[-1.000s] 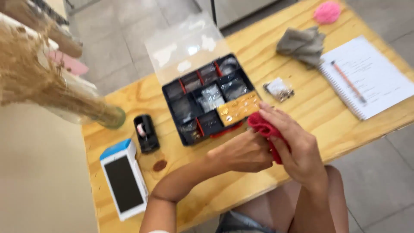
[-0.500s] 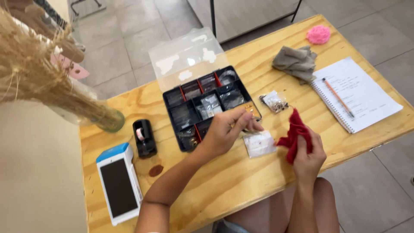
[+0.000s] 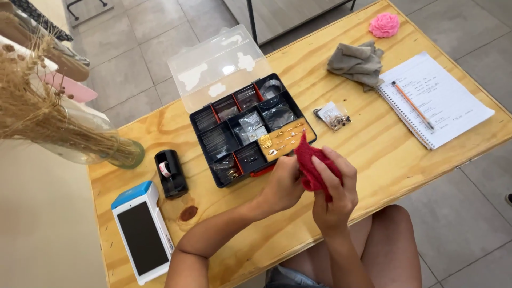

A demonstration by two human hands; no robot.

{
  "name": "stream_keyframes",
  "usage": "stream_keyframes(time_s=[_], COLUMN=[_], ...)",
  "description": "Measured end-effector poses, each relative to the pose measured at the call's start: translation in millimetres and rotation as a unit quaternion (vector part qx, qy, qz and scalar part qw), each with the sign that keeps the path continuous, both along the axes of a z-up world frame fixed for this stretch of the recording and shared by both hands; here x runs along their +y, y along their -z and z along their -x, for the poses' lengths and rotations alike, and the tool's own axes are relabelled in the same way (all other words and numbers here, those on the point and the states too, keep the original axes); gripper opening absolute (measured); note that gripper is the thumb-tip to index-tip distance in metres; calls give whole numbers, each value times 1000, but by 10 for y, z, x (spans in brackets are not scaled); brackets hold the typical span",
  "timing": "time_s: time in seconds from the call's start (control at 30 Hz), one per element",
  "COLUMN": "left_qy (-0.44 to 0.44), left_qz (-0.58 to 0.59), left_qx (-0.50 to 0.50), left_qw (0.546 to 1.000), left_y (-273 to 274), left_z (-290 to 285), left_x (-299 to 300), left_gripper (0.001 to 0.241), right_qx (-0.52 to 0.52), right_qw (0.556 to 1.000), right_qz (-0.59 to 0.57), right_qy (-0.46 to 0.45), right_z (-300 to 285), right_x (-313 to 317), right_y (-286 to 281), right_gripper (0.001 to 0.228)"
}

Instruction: Sorting and organizing various jewelry items like earrings and necklaces into a storage box and small bags.

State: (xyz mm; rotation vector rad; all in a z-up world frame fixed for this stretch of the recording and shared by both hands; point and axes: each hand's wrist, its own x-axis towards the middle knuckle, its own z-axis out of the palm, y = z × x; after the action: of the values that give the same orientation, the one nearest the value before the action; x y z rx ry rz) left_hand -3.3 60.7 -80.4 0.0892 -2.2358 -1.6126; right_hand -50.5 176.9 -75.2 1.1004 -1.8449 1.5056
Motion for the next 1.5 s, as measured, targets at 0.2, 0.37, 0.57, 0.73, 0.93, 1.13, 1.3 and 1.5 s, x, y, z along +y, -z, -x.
stream_keyframes(time_s=[0.2,0.37,0.57,0.73,0.93,1.13,1.3,1.5], left_qy=[-21,5,63,56,94,105,147,72], left_qz=[-64,-84,-267,-334,-260,-196,-198,3], left_qx=[54,26,13,10,-13,-44,-64,-12], left_qw=[996,996,962,941,961,974,967,997], left_y=[-506,-112,-111,-344,-269,-309,-303,-438], left_z=[-31,19,39,110,77,38,36,81], left_x=[169,47,57,-50,-227,-242,-276,-284], left_gripper=[15,14,13,20,23,22,21,17], right_qx=[19,12,-66,-157,-173,-149,-177,-234], right_qw=[995,999,997,987,917,984,982,971], right_qz=[96,35,38,17,-326,-92,-59,-39], right_qy=[17,-24,-9,15,149,-6,-29,-42], right_z=[109,103,272,654,785,271,225,317], right_x=[107,116,280,565,760,568,568,754], right_y=[378,-25,327,475,668,-267,-119,57], right_gripper=[20,21,34,38,80,49,20,13])
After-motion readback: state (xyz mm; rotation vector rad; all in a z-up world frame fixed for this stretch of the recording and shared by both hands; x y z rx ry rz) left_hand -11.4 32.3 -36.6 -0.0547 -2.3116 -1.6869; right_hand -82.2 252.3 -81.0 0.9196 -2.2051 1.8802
